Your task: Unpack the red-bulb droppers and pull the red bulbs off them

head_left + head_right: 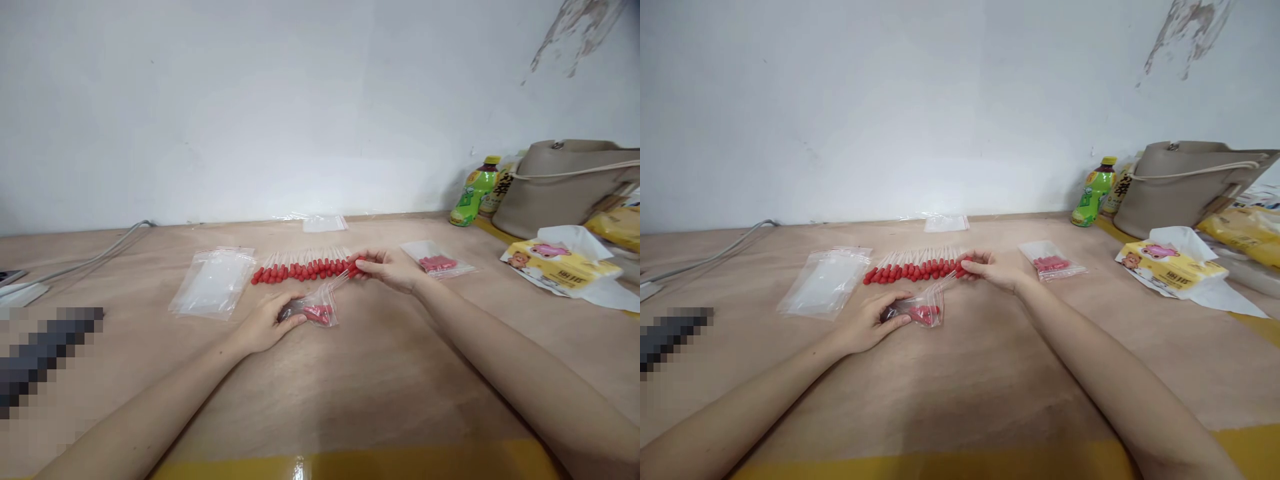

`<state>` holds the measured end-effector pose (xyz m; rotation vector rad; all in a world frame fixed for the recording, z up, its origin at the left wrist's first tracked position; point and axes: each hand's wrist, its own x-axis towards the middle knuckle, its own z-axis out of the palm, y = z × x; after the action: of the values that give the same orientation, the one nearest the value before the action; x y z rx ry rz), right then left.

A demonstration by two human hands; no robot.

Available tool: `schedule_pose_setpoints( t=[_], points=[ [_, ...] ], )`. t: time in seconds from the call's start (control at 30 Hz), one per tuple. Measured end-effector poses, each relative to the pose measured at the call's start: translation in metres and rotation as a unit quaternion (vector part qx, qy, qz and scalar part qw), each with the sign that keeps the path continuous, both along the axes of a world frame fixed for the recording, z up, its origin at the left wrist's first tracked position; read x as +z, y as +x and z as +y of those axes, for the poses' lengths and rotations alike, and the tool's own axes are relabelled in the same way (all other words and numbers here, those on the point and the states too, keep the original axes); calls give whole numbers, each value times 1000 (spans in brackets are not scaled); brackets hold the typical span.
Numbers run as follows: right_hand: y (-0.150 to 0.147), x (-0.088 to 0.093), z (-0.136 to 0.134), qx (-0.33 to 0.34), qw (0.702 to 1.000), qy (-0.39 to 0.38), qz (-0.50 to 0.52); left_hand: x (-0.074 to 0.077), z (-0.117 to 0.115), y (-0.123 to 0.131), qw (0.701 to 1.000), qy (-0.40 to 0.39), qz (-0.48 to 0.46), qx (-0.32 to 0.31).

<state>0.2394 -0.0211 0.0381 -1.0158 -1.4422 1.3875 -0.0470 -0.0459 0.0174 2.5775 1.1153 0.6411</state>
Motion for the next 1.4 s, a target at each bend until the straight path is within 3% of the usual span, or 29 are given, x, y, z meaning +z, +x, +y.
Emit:
schedule_pose_setpoints(
  t=[0.1, 0.2, 0.27, 0.37, 0.47, 0.53, 0.6, 0.7, 0.83, 0.97, 1.03, 1.13, 1.2, 1.27, 1.4],
  points=[
    [18, 19, -1, -51, 997, 41, -48, 0, 0, 1, 1000, 6, -2, -2],
    [29, 40, -3, -133, 979, 142, -64, 1, 1, 2, 1000, 9, -1, -8],
    [27, 46, -2, -191, 948, 236, -92, 1, 2, 3, 1000, 8, 0, -12],
    [8, 38, 5, -245, 864, 378, -225, 0, 3, 4, 1000, 7, 0, -16],
    [-16, 19, 18, -180, 776, 471, -379, 0, 3, 3, 1000, 8, -4, -20],
    [-29, 7, 25, -146, 734, 480, -457, 0, 3, 3, 1000, 5, -6, -22],
    [-37, -1, 31, -113, 709, 468, -515, 0, 2, 3, 1000, -2, -6, -22],
    [-43, -8, 35, -73, 694, 446, -560, 0, 3, 3, 1000, -4, -9, -22],
    [-46, -10, 33, -44, 686, 436, -580, -3, 4, 2, 1000, -4, -12, -25],
    [-44, -8, 15, -84, 688, 438, -572, -5, 4, 2, 1000, 2, -13, -22],
    [-41, -8, 2, -113, 720, 435, -529, -4, 3, 2, 1000, 2, -12, -21],
    [-35, -12, -18, -129, 811, 407, -400, -2, 2, 3, 1000, 1, -11, -26],
    [-33, -18, -28, -105, 856, 378, -338, -1, 2, 3, 1000, 0, -10, -27],
    [-34, -22, -34, -61, 876, 362, -315, -2, 2, 3, 1000, -1, -7, -22],
    [-40, -23, -35, 24, 886, 353, -300, -3, 2, 4, 1000, 11, -11, -9]
  ],
)
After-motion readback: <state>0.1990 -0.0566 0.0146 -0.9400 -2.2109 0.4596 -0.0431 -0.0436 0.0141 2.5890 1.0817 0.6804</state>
